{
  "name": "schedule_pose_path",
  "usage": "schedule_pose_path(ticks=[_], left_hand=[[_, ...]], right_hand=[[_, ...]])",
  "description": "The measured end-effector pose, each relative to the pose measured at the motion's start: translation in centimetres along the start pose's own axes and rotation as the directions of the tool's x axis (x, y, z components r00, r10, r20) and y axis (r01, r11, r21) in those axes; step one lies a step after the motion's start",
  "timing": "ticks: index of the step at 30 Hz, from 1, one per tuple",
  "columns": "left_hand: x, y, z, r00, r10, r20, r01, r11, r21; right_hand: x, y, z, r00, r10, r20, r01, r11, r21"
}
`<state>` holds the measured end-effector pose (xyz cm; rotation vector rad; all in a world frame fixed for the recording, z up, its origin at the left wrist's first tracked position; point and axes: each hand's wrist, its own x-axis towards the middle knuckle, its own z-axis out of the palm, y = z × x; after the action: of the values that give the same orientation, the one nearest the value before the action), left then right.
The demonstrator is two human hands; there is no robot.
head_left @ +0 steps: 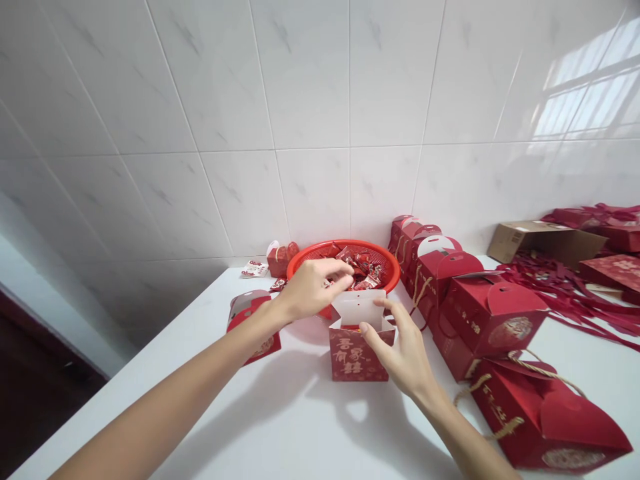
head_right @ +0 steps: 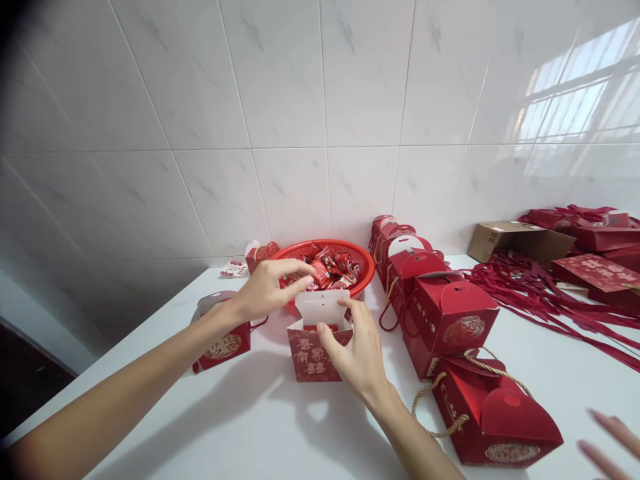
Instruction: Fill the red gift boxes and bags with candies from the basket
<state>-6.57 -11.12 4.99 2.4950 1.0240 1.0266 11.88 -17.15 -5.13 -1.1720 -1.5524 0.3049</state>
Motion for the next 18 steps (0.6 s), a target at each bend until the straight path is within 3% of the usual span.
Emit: schedule_pose_path(ticks=[4, 7, 11, 18], left_hand=[[1.4, -3.0, -1.5, 0.988, -0.142, -0.069, 0.146, 0.988, 0.056], [2.6, -5.8, -1.5, 0.961, -0.27, 0.053, 0.256, 0.948, 0.187], [3.8, -8.8, 0.1, 0.888, -0.362, 0.284, 0.271, 0.91, 0.314], [4.6, -11.7, 2.9, 0.831, -0.422, 0.363, 0.277, 0.879, 0.389]], right_hand=[[0.0, -0.1, 0.0, 1.0, -0.017, 0.004, 0.017, 1.0, 0.004], [-0.4, -0.3, 0.1, 0.998, -0.055, 0.021, 0.054, 0.998, 0.022], [-1.2, -0.9, 0.4, 0.983, -0.168, 0.076, 0.163, 0.984, 0.077], [-1.7, -1.4, 0.6, 0.967, -0.23, 0.106, 0.216, 0.968, 0.129]])
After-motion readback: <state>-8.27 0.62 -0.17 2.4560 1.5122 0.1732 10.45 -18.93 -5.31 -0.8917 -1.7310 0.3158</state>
